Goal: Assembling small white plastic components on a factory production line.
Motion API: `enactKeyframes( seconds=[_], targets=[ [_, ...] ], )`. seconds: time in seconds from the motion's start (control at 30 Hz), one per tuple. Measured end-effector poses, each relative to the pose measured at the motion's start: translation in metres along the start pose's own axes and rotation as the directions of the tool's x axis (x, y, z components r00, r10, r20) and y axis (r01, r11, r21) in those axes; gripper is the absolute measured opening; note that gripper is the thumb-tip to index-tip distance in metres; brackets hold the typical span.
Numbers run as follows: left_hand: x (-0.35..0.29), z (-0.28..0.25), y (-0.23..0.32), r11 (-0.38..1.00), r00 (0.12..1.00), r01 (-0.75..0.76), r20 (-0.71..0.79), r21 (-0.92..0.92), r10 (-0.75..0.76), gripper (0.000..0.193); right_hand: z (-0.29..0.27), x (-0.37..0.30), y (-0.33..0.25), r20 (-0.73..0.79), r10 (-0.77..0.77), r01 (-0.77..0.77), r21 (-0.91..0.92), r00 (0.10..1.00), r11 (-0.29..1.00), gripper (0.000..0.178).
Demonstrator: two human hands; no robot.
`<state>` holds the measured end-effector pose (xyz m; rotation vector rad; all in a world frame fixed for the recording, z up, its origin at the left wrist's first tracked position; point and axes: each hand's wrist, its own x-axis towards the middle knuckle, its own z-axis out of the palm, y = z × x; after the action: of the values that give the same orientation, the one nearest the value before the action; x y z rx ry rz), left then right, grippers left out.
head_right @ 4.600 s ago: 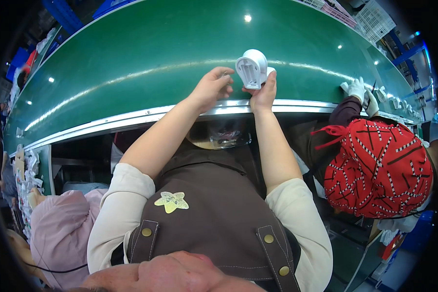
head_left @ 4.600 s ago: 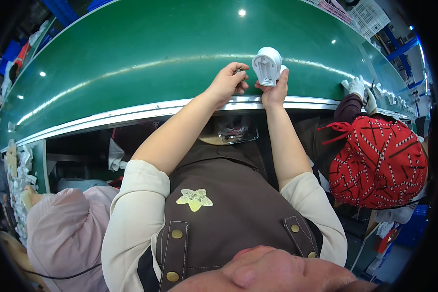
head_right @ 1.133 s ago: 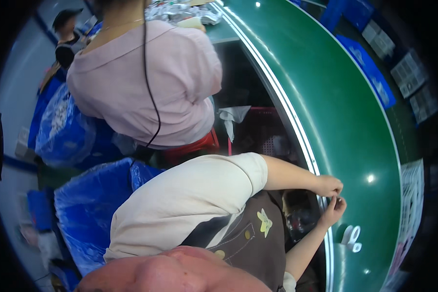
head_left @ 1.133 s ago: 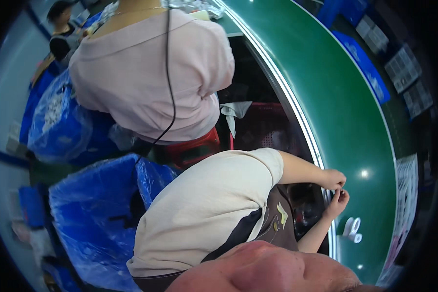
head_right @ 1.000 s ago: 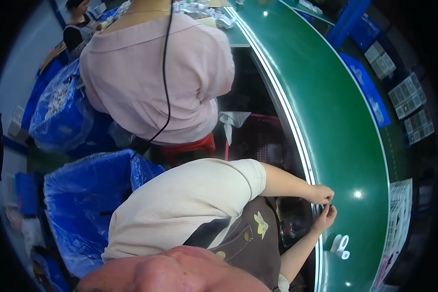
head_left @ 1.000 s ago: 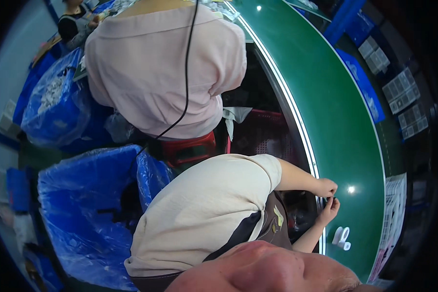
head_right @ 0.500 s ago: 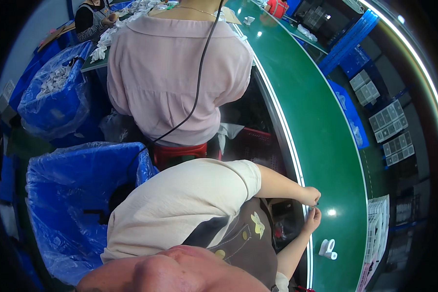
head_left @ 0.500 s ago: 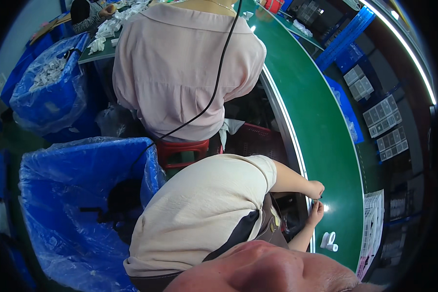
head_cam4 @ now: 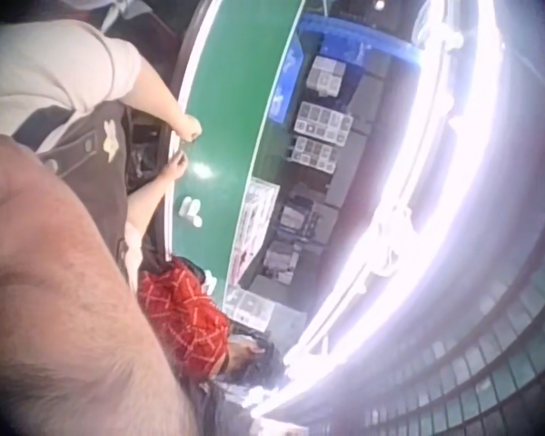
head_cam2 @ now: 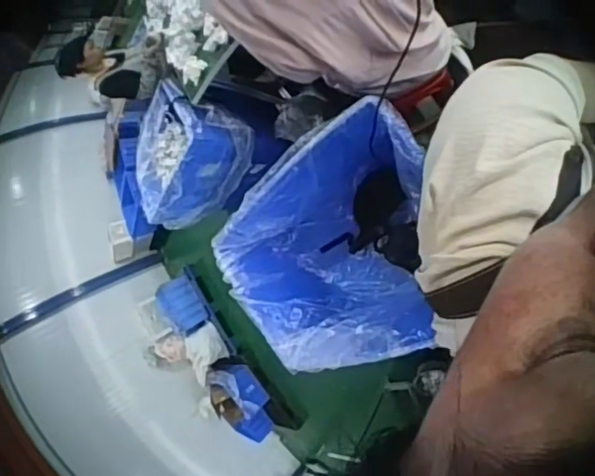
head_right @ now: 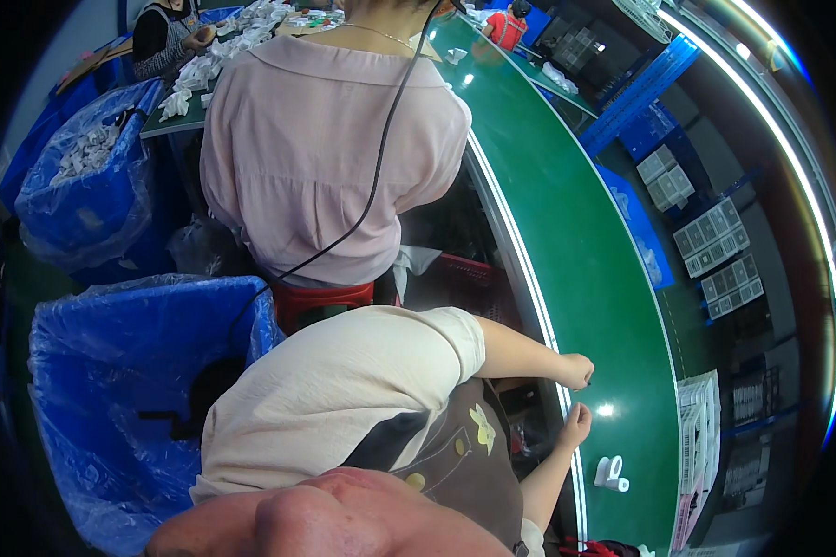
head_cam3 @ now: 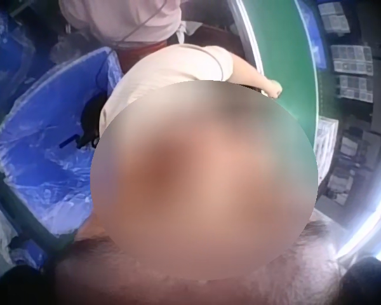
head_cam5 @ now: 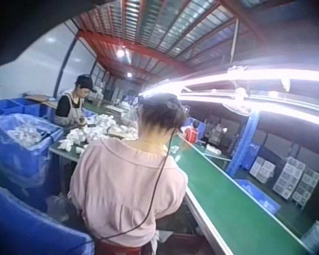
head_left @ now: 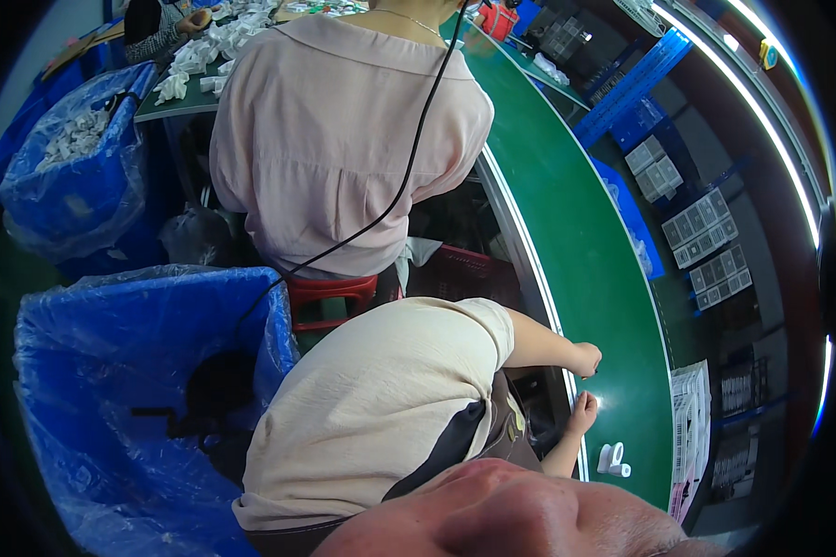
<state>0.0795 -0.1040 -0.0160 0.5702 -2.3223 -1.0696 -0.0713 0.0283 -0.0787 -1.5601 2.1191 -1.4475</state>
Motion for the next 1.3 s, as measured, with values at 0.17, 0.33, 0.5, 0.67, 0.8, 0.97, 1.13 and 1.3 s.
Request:
enactKeyframes(
  seconds=[0.17, 0.33, 0.5, 0.67, 0.8, 0.97, 1.13, 1.3],
  targets=[
    [-0.001, 0.002, -0.008, 0.999, 0.999, 0.036, 0.017, 0.006, -0.036, 0.008, 0.003, 0.008, 0.023, 0.008, -0.027, 0.027, -0.051, 1.000, 0.998, 0.026],
    [-0.001, 0.007, -0.009, 0.997, 0.998, 0.060, 0.007, 0.046, -0.060, 0.007, -0.004, 0.001, 0.037, -0.030, -0.096, 0.091, -0.141, 0.995, 0.986, 0.021],
    [-0.002, 0.005, -0.007, 0.994, 0.990, 0.104, 0.095, 0.023, -0.106, 0.010, -0.007, -0.011, 0.013, -0.031, -0.082, 0.072, -0.245, 0.996, 0.967, 0.021],
    [-0.001, 0.005, -0.028, 0.998, 0.992, 0.033, -0.122, -0.057, -0.040, 0.007, 0.001, -0.007, -0.020, -0.009, -0.118, 0.111, -0.267, 0.993, 0.957, 0.018],
    [-0.009, 0.005, -0.021, 1.000, 0.997, 0.022, -0.074, 0.004, -0.021, 0.012, 0.002, -0.017, -0.016, -0.052, -0.185, 0.160, -0.315, 0.981, 0.935, 0.016],
    [-0.020, -0.005, -0.018, 0.985, 0.998, -0.056, 0.001, 0.164, 0.057, 0.015, 0.009, -0.030, -0.040, -0.030, -0.262, 0.220, -0.457, 0.965, 0.862, 0.016],
    [-0.021, -0.005, -0.020, 0.938, 0.991, -0.136, 0.038, 0.319, 0.131, 0.014, 0.009, -0.041, -0.041, -0.031, -0.345, 0.275, -0.537, 0.938, 0.797, 0.026],
    [-0.016, -0.008, -0.022, 0.915, 0.988, -0.156, 0.040, 0.373, 0.152, 0.013, 0.009, -0.050, -0.035, -0.060, -0.417, 0.305, -0.589, 0.907, 0.748, 0.031]
  ],
)
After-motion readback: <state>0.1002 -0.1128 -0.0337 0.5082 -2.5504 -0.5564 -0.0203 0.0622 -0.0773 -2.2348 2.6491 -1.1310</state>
